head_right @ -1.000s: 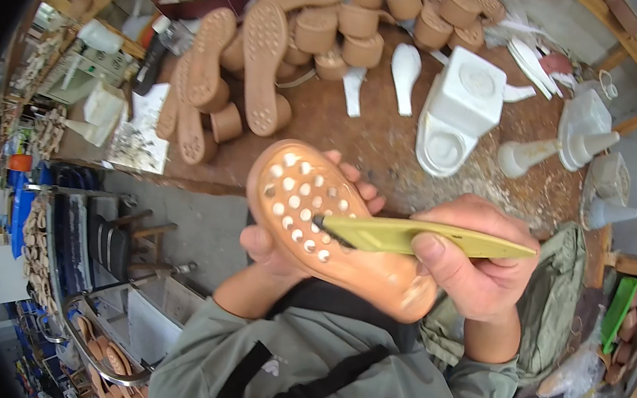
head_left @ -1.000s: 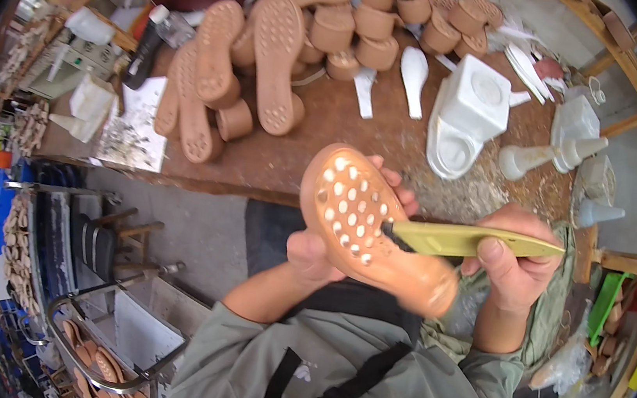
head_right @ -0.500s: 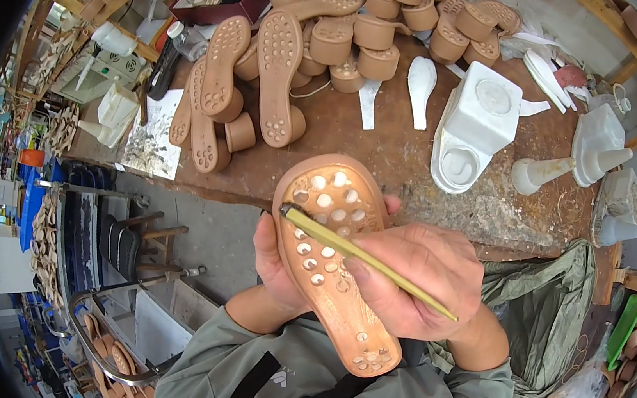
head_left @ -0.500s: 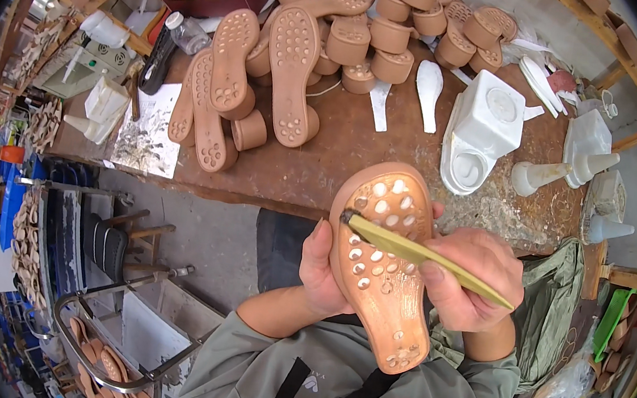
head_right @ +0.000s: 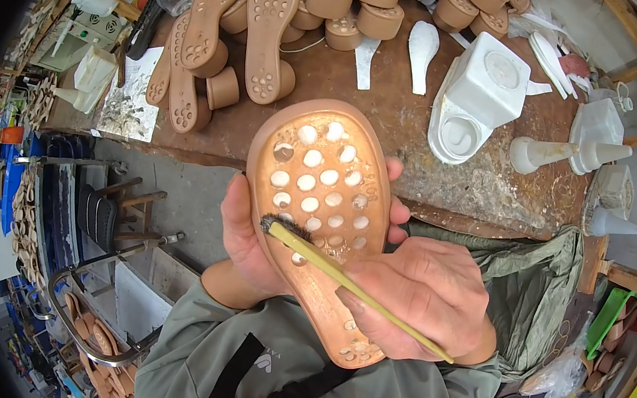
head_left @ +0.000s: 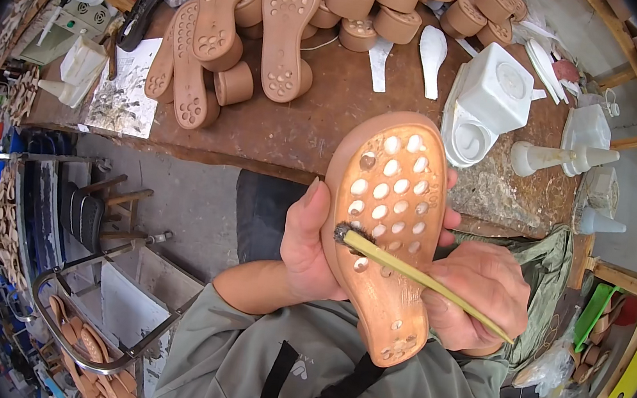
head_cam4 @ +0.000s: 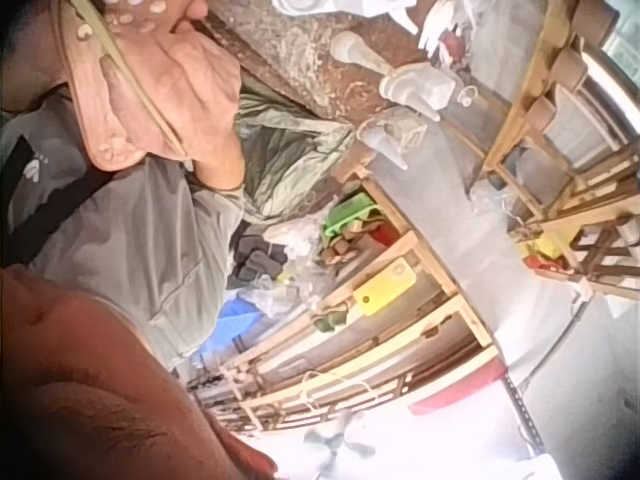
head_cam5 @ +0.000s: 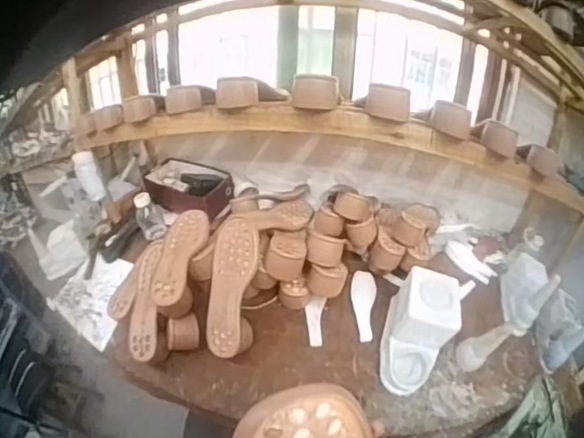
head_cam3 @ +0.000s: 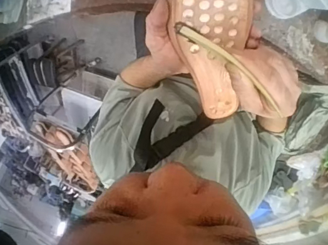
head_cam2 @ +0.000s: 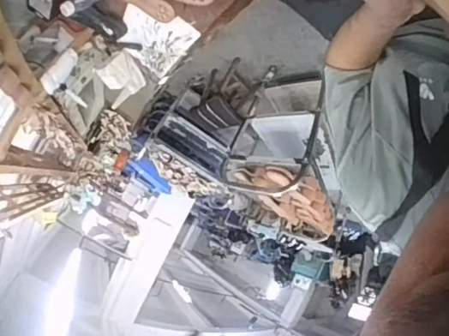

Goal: The person paints the bottom surface of wooden shoe insoles using a small brush. They repeatedly dip the brush into a white container to apply a clear or light-colored liquid to the textured surface of the insoles. After painting, the person places the insoles on a wooden rack to dry.

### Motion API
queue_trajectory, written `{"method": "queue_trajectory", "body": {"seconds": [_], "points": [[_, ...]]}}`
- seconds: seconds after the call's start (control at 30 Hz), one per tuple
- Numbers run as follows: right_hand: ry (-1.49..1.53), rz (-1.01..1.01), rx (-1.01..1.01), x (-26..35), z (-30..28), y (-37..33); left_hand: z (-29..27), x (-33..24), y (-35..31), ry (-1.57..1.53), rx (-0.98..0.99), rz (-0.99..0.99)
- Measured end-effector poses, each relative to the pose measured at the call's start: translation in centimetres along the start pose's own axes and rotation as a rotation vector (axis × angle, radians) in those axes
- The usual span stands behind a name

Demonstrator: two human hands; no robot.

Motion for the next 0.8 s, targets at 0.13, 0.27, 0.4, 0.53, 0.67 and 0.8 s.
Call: {"method": "queue_trajectory", "body": {"seconds": [0.13,0.27,0.4,0.53,0.67,0.8], "points": [[0.07,0.004,0.024,0.3,0.1,-0.7,0.3,-0.4,0.0,0.079,-0.012,0.001],[0.113,0.041,0.063,0.4,-0.2,-1.4,0.1,-0.4,-0.2,0.105,-0.025,-0.015],[0.066,0.061,0.082,-1.2,-1.6,0.1,-0.4,0.7,-0.5,-0.03,0.004,-0.065],[-0.135,-0.091,0.007,-2.6,-2.4,0.5,-1.0,0.7,-0.5,-0.019,0.058,0.008],[-0.036,-0.06,0.163,-2.9,-0.7,-3.3,-3.1,0.8,0.1,0.058,-0.002,-0.056],[0.075,0.554,-0.405,-9.2,-6.6,-9.4,-7.6,4.0,-1.3,-0.029,-0.107,-0.16]]}}
Point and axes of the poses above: each hand's wrist, its own y-axis towards the middle knuckle, its own z-axis out of the palm, x = y × z, the point moved 8 cm from there along y, towards the middle knuckle, and after that the axes turned 8 degrees about -z, right-handed, at the moved point
